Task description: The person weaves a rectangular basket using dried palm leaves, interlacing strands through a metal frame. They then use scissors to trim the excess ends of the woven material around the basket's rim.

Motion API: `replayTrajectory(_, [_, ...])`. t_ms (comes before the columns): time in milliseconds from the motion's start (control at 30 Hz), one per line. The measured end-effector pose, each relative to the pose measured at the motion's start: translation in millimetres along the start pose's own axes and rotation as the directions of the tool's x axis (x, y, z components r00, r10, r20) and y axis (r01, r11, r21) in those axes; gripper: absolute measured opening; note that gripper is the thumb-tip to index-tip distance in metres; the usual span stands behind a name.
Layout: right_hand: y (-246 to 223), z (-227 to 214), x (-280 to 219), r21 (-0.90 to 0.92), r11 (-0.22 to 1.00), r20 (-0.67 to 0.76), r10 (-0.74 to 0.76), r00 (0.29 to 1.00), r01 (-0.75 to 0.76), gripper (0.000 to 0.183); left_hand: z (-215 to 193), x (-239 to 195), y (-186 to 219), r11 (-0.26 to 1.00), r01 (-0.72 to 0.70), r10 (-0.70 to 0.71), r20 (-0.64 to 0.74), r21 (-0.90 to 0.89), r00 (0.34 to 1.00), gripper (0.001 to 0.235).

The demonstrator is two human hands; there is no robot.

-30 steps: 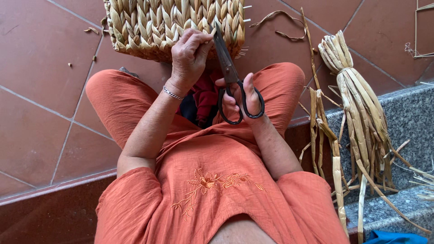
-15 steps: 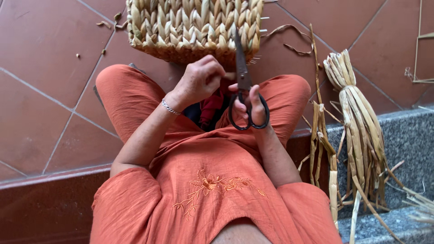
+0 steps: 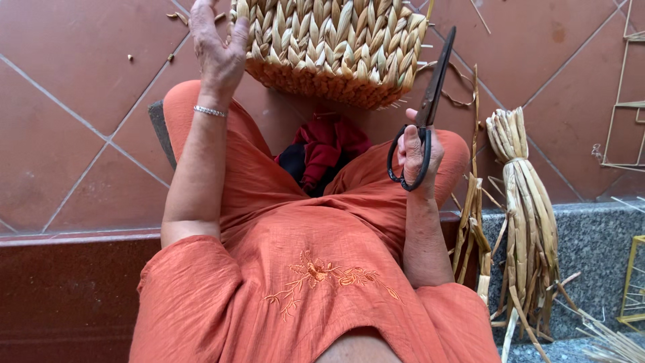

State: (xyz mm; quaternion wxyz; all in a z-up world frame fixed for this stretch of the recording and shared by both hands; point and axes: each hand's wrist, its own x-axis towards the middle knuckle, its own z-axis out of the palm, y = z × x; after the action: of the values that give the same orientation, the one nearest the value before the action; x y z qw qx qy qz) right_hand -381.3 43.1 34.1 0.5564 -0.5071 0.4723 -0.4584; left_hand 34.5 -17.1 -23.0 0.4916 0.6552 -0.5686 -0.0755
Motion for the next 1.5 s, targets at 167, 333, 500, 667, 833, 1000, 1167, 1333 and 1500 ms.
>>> replayTrajectory(167, [13.0, -1.6, 10.1, 0.010, 1.000, -0.050, 0.019, 0.999, -0.018, 0.046, 20.2, -3.4, -28.2, 0.875, 0.391, -0.325, 0.252, -0.287, 0.912, 0.044])
replayTrajectory(333, [39.5, -1.2, 32.7, -0.134, 0.990, -0.213, 0.019, 0.977, -0.048, 0.049, 12.3, -6.8, -22.9, 0.824, 0.455, -0.380, 0.266, -0.338, 0.886, 0.038])
replayTrajectory(500, [53.0, -8.4, 57.5, -0.452, 0.884, -0.213, -0.236, 0.948, 0.119, 0.054, 15.4, -17.5, -22.3, 0.799, 0.468, -0.385, 0.276, -0.378, 0.881, 0.032])
replayTrajectory(667, [27.8, 0.4, 61.2, -0.480, 0.870, -0.104, -0.187, 0.977, 0.115, 0.061, 8.5, -32.8, -10.6, 0.841, 0.330, -0.256, 0.223, -0.428, 0.941, 0.039])
replayTrajectory(833, [-13.7, 7.0, 26.1, -0.646, 0.763, -0.067, -0.021, 0.998, -0.027, 0.063, -36.3, -62.0, 31.9, 0.892, 0.416, -0.345, 0.328, -0.176, 0.879, 0.042])
replayTrajectory(1000, [-31.6, 4.0, -19.8, -0.844, 0.525, 0.005, -0.194, 0.981, 0.108, 0.049, -72.9, -95.7, 54.0, 0.989, 0.115, -0.139, 0.338, 0.089, 0.931, 0.035])
replayTrajectory(1167, [-37.7, 14.0, -50.2, -0.775, 0.627, -0.074, -0.216, 0.974, 0.080, 0.053, -95.9, -125.0, 72.3, 0.886, -0.157, -0.024, 0.381, 0.437, 0.924, 0.038])
replayTrajectory(1333, [-21.6, 40.7, -53.7, -0.507, 0.839, 0.048, -0.204, 0.978, 0.200, 0.063, -102.9, -136.7, 80.7, 0.827, -0.259, 0.071, 0.363, 0.499, 0.929, 0.040])
replayTrajectory(1500, [-5.8, 68.5, -49.5, -0.617, 0.746, 0.113, -0.232, 0.966, 0.251, 0.063, -94.1, -128.8, 82.7, 0.811, -0.282, 0.088, 0.370, 0.512, 0.925, 0.033])
